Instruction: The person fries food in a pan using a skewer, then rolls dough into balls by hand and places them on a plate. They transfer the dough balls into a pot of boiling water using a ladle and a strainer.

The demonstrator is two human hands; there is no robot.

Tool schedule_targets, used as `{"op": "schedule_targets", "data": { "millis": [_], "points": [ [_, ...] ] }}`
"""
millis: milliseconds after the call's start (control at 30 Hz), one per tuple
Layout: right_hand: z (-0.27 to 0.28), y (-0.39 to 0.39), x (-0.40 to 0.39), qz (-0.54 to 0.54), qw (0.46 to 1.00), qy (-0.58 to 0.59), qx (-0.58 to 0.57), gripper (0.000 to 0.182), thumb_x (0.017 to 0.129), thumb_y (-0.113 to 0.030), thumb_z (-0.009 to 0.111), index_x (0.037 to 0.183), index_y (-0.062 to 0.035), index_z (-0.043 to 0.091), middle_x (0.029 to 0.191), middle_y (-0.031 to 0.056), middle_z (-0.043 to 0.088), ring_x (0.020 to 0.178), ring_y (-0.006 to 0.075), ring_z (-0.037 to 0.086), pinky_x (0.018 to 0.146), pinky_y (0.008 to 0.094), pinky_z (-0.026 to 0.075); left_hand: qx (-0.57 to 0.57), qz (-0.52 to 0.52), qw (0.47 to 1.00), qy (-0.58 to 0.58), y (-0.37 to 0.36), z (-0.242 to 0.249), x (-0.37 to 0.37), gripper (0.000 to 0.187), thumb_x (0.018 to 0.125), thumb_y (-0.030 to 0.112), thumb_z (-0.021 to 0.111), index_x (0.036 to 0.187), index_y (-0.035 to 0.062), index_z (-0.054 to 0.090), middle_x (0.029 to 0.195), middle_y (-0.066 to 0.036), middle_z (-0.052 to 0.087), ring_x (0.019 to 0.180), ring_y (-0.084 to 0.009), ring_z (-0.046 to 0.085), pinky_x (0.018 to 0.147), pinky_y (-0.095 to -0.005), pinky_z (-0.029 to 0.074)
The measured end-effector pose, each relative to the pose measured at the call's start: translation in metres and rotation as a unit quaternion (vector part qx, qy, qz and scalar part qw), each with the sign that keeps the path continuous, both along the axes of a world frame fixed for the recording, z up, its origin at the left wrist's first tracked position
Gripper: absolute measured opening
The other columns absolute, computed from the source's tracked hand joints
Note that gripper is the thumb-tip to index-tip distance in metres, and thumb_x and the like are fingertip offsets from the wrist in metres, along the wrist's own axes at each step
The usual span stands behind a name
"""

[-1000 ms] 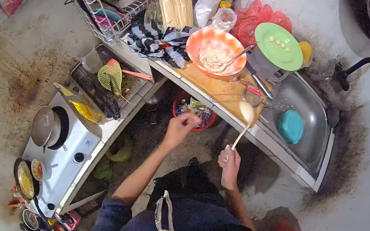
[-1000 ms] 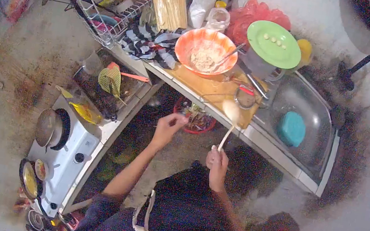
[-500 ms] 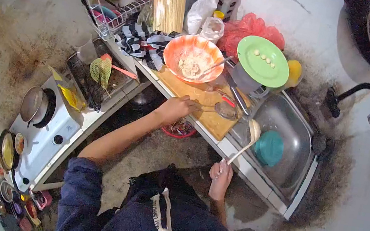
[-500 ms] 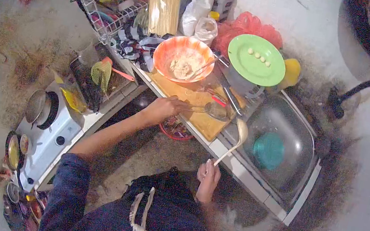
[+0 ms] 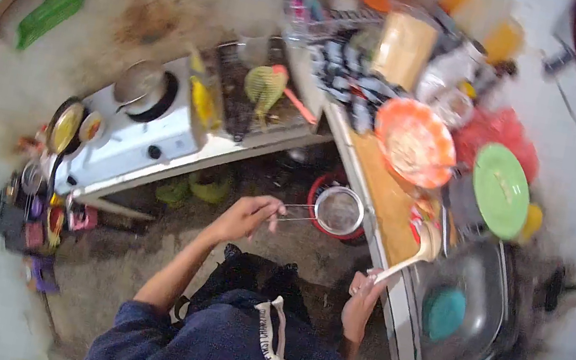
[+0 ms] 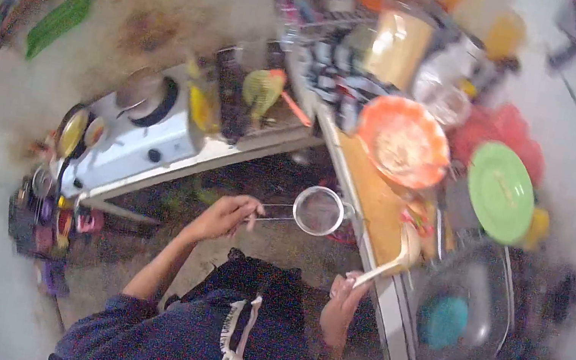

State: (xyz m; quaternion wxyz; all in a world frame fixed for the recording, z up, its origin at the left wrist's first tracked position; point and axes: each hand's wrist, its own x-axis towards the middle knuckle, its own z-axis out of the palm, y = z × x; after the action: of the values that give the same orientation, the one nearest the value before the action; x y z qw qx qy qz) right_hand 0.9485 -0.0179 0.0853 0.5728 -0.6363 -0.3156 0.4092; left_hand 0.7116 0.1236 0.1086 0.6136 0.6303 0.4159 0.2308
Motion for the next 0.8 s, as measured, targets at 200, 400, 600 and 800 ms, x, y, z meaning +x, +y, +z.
{"op": "schedule_targets", "data": {
  "millis": [200,400,600,800],
  "points": [
    [0.002,0.048,-0.062,0.240,0.951,-0.138,-0.136,0.022,0.093,-0.021,0.034,0.105,-0.0025,0.030,0.085,0.0094,0.042,0.072,0.0191,0.045,0.070,0.0347,0.040,0.008,0.391,0.919,-0.052,-0.068,-0.051,-0.132,0.032,0.094,0.028,0.034,0.111,0.0055,0.049,0.066,0.005,0.046,0.046,-0.0027,0.035,0.041,-0.0174,0.028],
    [0.029,0.135,-0.165,0.369,0.872,-0.321,-0.001,0.022,0.090,-0.021,0.040,0.094,-0.0019,0.051,0.082,0.0185,0.058,0.080,0.0328,0.058,0.067,0.0391,0.042,0.045,0.559,0.825,-0.071,-0.081,-0.030,-0.252,0.038,0.094,0.029,0.033,0.115,0.0002,0.046,0.068,0.002,0.050,0.052,-0.0031,0.039,0.047,-0.0168,0.031],
    [0.028,0.228,-0.293,0.421,0.832,-0.362,-0.005,0.020,0.090,-0.019,0.036,0.100,-0.0012,0.037,0.080,0.0259,0.054,0.080,0.0450,0.051,0.067,0.0461,0.039,0.057,0.635,0.766,-0.082,-0.050,-0.030,-0.375,0.040,0.093,0.034,0.036,0.107,0.0003,0.050,0.058,0.004,0.038,0.049,-0.0030,0.032,0.045,-0.0175,0.024],
    [0.053,0.324,-0.397,0.420,0.797,-0.432,0.041,0.019,0.090,-0.018,0.037,0.099,-0.0012,0.038,0.078,0.0250,0.055,0.076,0.0441,0.053,0.064,0.0478,0.039,0.083,0.650,0.748,-0.106,-0.012,-0.038,-0.457,0.037,0.094,0.029,0.033,0.112,0.0012,0.048,0.059,0.006,0.031,0.050,-0.0028,0.027,0.045,-0.0179,0.021]
  ]
}}
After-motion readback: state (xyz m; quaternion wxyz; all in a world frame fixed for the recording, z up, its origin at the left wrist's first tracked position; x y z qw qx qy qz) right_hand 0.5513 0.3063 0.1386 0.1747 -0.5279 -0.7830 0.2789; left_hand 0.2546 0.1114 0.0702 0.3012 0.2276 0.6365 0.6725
